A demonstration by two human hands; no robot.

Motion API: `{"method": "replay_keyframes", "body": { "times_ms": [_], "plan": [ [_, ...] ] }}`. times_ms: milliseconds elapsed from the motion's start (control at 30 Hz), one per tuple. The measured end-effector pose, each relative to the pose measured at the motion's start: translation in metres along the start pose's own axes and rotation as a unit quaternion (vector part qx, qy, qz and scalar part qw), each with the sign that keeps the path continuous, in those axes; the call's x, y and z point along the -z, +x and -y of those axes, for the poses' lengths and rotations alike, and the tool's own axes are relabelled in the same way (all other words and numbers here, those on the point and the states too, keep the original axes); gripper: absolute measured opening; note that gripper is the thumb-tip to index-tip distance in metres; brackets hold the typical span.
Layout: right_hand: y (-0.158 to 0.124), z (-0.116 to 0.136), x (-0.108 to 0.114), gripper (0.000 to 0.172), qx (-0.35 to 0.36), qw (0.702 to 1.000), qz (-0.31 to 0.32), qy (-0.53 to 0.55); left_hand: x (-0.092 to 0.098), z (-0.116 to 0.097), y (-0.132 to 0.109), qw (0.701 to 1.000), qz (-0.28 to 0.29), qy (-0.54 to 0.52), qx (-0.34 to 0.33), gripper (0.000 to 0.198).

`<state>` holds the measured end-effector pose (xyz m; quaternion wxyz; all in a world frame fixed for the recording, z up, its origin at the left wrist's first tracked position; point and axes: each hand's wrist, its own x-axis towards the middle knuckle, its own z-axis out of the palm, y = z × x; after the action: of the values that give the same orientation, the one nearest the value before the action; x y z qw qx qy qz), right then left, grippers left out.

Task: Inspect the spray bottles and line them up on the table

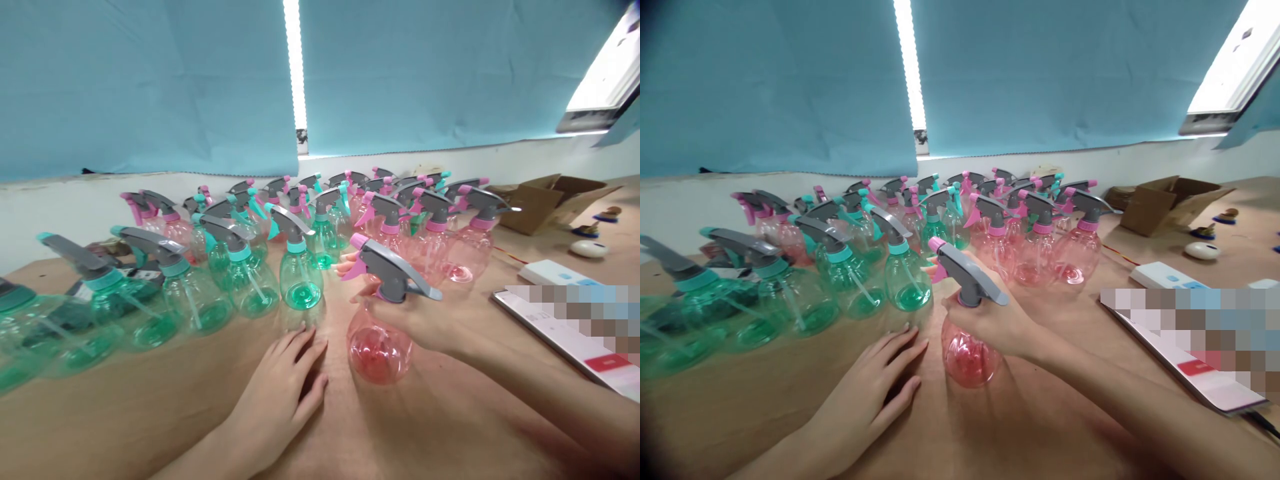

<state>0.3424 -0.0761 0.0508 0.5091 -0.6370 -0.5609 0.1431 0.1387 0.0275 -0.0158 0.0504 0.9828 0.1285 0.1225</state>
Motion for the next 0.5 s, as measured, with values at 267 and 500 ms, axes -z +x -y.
{"method": "replay_keyframes", "body": {
  "times_ms": [267,500],
  "plan": [
    [0.0011,0.0017,0.0002,0.018,-0.005,0.999,0.009,0.031,-0.0011,0.0011,-0.0007,1.000,0.007,0.000,0.005,0.038],
    [0.0022,-0.0016,-0.0009,0.009,0.006,0.998,0.018,0.052,-0.0002,0.0003,0.0002,1.000,0.003,0.001,0.002,0.038]
  ]
}}
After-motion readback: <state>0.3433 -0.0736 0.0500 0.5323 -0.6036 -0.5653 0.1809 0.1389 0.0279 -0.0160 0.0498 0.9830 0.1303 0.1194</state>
